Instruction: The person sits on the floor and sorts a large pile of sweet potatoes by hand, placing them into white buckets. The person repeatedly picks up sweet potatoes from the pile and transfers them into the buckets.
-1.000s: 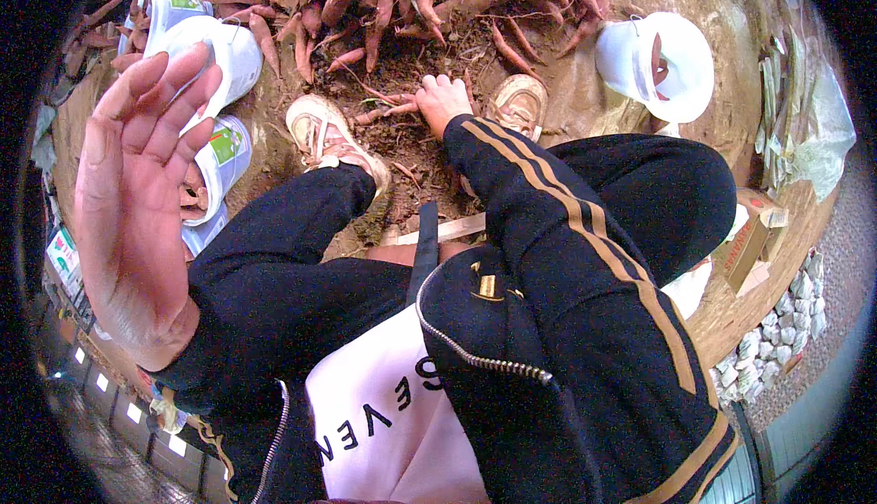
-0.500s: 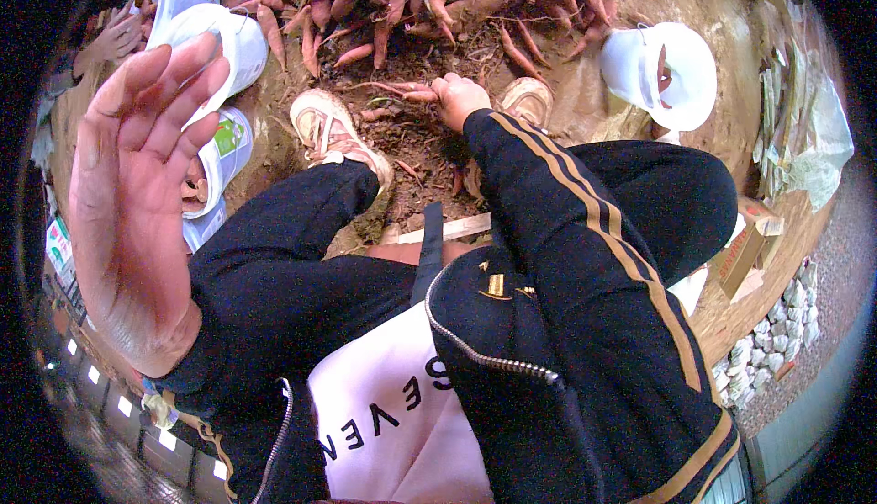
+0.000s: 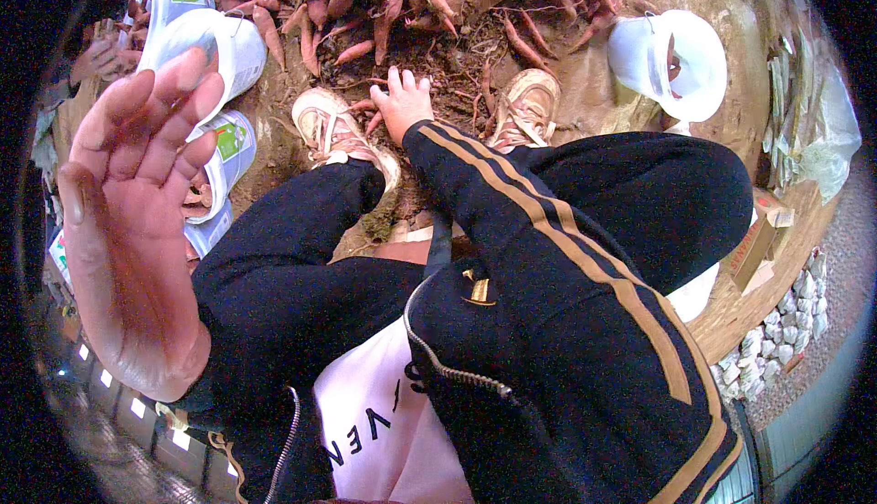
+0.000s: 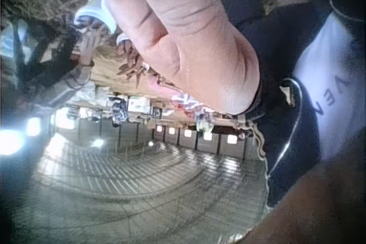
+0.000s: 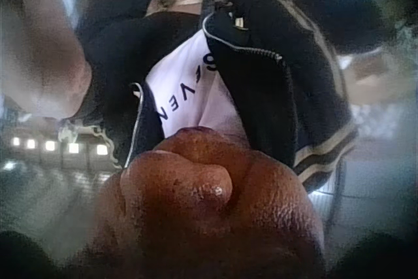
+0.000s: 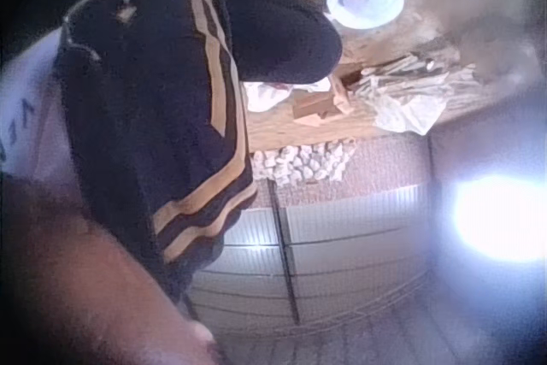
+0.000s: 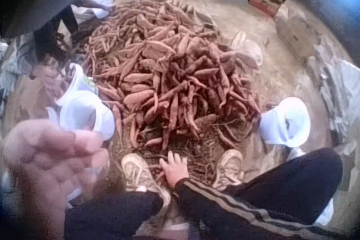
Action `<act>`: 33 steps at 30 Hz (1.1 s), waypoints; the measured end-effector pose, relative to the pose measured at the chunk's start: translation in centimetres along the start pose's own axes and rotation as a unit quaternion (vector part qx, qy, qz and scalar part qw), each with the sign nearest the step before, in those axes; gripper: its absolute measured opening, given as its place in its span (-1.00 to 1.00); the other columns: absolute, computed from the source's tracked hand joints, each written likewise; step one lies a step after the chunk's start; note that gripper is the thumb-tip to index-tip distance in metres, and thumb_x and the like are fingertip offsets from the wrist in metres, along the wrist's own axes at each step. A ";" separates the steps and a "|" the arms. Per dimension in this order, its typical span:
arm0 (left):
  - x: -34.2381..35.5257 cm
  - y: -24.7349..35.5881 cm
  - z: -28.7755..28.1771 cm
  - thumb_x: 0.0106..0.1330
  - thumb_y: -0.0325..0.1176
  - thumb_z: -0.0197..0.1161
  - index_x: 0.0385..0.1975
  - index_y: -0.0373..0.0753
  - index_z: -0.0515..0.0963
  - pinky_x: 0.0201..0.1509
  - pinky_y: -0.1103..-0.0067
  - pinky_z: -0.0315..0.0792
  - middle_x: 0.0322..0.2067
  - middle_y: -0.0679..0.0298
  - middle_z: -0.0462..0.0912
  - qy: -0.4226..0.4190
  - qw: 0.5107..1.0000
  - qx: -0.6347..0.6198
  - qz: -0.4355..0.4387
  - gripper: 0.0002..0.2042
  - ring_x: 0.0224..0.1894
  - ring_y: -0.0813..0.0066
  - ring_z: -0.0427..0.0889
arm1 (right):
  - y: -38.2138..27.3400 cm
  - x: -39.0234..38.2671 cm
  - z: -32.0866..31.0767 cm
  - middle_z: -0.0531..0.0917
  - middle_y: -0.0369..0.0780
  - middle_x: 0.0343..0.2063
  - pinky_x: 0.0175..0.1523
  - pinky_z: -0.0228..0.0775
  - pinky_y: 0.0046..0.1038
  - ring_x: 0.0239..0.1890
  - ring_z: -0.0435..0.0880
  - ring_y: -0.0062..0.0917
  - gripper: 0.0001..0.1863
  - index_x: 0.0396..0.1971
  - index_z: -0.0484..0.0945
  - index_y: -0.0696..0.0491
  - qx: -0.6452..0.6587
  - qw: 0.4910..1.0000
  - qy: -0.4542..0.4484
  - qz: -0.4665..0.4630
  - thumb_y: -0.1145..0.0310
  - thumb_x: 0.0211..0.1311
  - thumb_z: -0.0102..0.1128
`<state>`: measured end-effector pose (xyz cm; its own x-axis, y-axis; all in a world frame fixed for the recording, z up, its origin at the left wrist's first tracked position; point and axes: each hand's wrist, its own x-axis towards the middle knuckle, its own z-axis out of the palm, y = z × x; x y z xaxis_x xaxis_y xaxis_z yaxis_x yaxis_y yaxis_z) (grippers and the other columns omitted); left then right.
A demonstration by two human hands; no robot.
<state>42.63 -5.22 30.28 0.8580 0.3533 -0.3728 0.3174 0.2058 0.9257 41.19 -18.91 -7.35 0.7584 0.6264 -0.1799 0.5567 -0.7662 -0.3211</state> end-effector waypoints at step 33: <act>1.2 0.5 4.6 0.43 -0.18 -0.23 0.07 -0.45 0.29 0.17 0.52 0.25 0.06 -0.06 0.40 -0.090 0.995 0.042 0.028 -0.56 0.13 0.24 0.41 | 4.6 -2.0 -1.4 0.53 0.02 -0.20 -0.04 0.43 -0.26 -0.13 0.56 -0.11 -0.65 -0.22 0.48 0.10 0.275 0.854 -0.061 0.437 0.41 -0.11 0.23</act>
<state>45.72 -8.92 30.58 0.9310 0.1920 -0.3105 0.2937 0.1109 0.9494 42.69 -23.95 -7.20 0.7436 -0.1139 -0.6589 -0.4726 -0.7866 -0.3974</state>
